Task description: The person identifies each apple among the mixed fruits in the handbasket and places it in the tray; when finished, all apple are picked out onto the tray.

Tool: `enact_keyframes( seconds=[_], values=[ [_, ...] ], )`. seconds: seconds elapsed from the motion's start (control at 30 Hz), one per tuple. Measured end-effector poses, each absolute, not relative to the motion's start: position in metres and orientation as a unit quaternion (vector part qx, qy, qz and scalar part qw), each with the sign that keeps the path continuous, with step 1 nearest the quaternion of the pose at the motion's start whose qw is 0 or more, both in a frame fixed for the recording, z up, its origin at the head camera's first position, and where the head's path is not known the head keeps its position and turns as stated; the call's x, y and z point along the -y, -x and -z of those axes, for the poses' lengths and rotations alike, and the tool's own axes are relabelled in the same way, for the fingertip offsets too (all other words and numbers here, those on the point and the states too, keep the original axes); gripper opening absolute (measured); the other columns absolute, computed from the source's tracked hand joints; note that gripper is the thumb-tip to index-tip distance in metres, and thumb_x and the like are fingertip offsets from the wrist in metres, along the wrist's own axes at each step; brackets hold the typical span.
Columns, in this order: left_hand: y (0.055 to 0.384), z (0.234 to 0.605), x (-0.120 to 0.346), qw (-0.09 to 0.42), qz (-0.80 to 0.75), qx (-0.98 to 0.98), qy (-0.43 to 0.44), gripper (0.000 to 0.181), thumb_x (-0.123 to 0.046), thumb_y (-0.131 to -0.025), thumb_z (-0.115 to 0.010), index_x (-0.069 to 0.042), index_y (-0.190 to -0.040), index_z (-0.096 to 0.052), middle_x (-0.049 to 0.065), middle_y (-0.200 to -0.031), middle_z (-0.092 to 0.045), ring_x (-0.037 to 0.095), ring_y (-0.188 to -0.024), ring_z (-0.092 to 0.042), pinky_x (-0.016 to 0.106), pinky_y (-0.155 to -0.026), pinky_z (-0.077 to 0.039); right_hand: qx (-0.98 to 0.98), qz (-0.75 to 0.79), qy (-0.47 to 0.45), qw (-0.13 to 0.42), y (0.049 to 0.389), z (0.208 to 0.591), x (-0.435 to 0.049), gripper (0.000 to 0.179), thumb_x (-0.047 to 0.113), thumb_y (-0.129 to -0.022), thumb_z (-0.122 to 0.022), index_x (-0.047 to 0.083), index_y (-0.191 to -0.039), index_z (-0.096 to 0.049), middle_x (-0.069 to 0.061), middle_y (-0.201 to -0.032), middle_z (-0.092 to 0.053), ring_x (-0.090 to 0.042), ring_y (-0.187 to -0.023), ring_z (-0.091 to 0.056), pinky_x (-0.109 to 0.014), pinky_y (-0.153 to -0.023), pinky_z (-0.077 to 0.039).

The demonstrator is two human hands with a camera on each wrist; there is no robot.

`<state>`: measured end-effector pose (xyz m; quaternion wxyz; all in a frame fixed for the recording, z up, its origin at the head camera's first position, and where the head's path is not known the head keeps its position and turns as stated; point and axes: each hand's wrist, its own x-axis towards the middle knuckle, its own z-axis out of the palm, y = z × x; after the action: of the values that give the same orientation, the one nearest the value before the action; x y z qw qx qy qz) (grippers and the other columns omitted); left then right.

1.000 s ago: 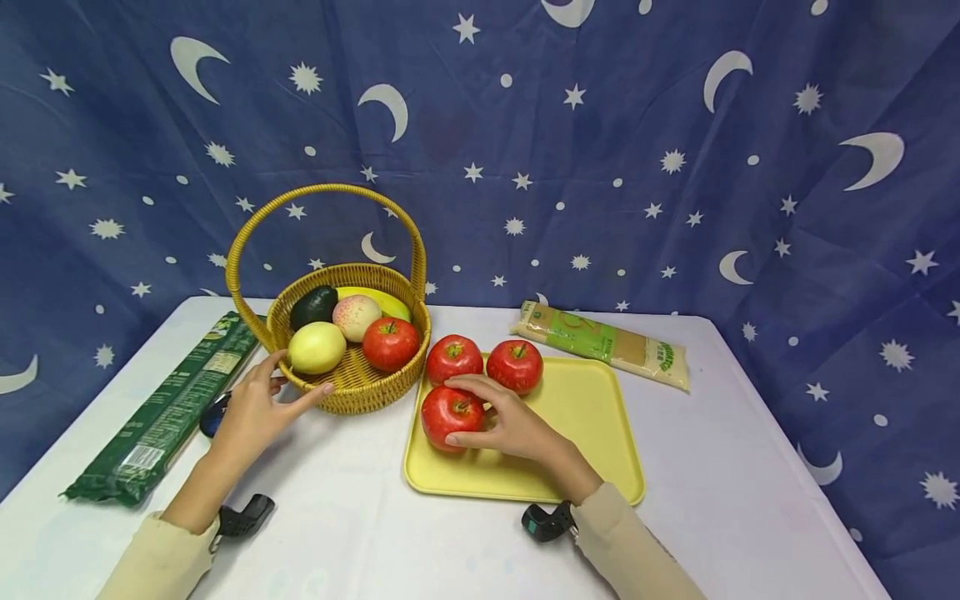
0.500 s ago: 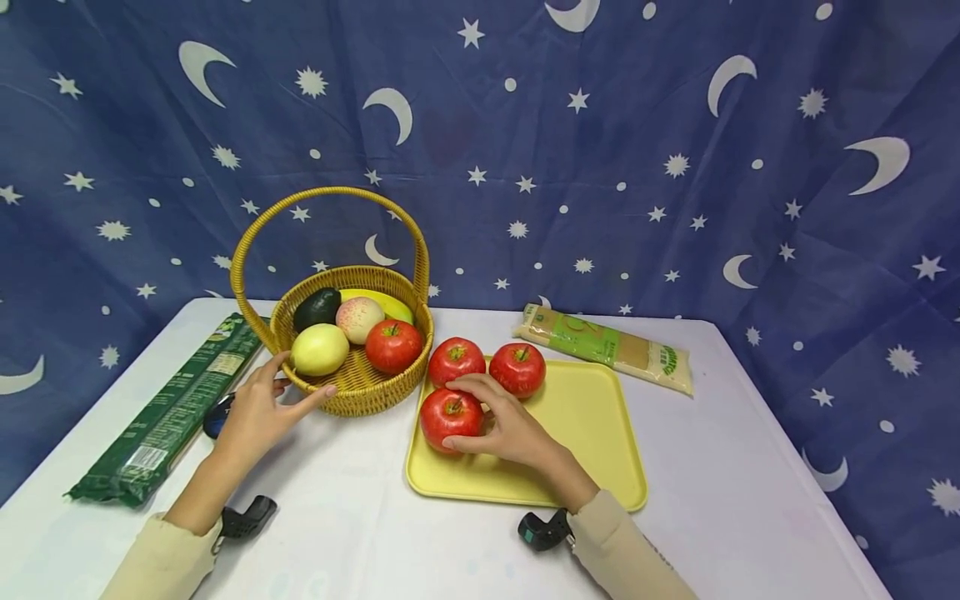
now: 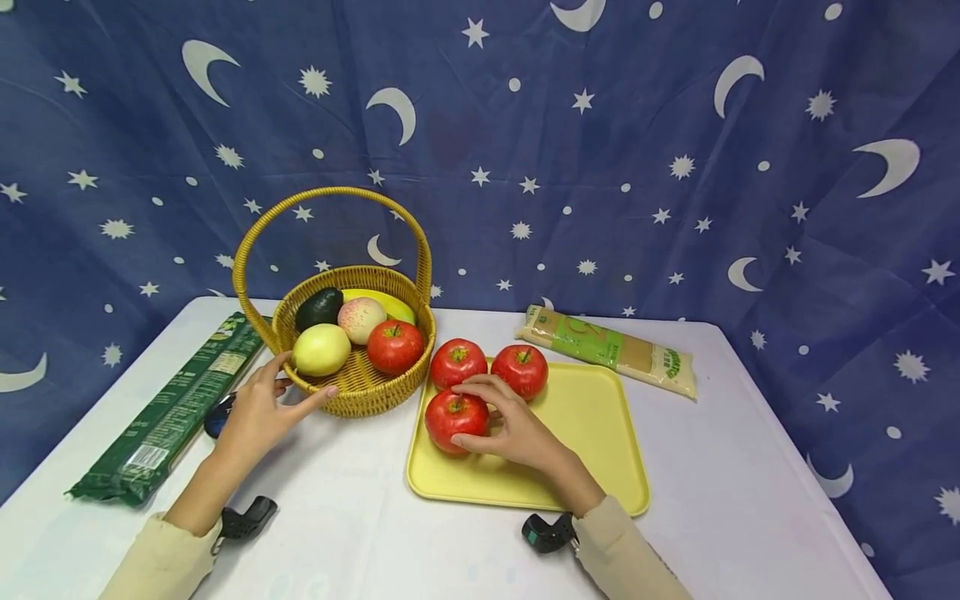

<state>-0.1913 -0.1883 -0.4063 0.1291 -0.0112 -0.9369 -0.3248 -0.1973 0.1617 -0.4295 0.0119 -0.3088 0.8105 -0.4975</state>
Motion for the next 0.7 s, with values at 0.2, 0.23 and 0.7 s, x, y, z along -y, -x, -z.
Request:
enact_keyframes(
  seconds=[0.2,0.23,0.7],
  values=[
    [0.1912,0.4061,0.1874,0.131,0.325,0.937,0.013,0.097,-0.052,-0.079,-0.077,0.008,-0.144,-0.036,0.037,-0.130,-0.047,0.051,-0.117,-0.051,0.062,-0.091,-0.045,-0.805,0.499,0.321,-0.010,0.1967,0.4327,-0.1639,0.062,0.007,-0.077,-0.083,0.006,-0.133,-0.056,-0.012,-0.136,-0.047,-0.031,-0.120,-0.053,-0.039,-0.088,-0.054],
    [0.1911,0.4062,0.1875,0.130,0.325,0.937,0.013,0.097,-0.052,-0.079,-0.077,0.008,-0.144,-0.036,0.037,-0.130,-0.047,0.051,-0.117,-0.050,0.062,-0.091,-0.045,-0.804,0.496,0.326,-0.016,0.1970,0.4337,-0.1641,0.062,0.006,-0.076,-0.083,0.005,-0.132,-0.056,-0.013,-0.136,-0.048,-0.031,-0.119,-0.053,-0.040,-0.089,-0.054],
    [0.1916,0.4079,0.1880,0.133,0.327,0.935,0.016,0.098,-0.052,-0.079,-0.077,0.009,-0.144,-0.036,0.037,-0.131,-0.047,0.050,-0.117,-0.051,0.061,-0.090,-0.046,-0.820,0.466,0.329,-0.050,0.1957,0.4322,-0.1671,0.058,0.015,-0.077,-0.082,0.013,-0.130,-0.058,-0.005,-0.131,-0.053,-0.020,-0.115,-0.052,-0.036,-0.092,-0.052]
  ],
)
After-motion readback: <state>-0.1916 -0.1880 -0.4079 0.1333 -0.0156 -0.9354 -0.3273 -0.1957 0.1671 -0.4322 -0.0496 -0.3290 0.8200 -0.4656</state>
